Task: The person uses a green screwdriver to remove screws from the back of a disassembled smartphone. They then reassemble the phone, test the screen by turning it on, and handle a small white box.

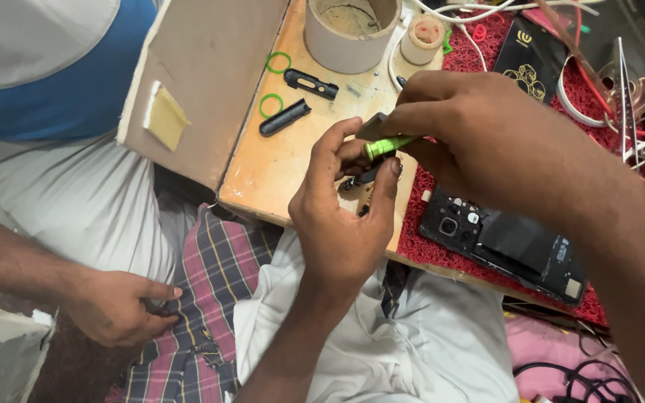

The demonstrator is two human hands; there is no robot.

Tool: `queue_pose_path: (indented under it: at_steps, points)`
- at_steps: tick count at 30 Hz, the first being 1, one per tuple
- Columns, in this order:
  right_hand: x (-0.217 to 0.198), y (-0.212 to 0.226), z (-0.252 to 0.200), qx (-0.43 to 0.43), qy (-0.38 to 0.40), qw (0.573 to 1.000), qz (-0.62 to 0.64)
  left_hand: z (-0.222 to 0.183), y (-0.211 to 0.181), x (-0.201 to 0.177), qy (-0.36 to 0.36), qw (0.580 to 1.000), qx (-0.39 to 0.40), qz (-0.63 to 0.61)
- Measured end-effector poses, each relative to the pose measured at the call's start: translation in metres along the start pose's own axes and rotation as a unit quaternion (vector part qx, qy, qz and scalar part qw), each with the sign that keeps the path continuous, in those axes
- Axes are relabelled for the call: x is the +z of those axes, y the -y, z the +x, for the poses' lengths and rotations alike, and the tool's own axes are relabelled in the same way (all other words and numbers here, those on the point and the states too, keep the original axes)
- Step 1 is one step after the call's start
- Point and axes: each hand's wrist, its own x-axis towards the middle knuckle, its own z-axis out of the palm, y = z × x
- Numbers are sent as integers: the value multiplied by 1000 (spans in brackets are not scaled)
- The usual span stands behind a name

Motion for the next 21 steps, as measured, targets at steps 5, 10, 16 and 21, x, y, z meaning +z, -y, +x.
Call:
queue_pose_path:
  at_steps: [5,10,16,21]
  points:
    - [-11,7,13,-38,97,987,-120,0,2,-2,9,1000,-1,5]
    - [-13,6,26,-50,149,977,-147,2,4,-7,19,1000,15,7]
    - [-20,-7,5,-26,12,999,-32,2,6,-6,17,998,50,40]
    - [-9,-6,-41,198,-39,940,274,3,2,-9,25,994,78,78]
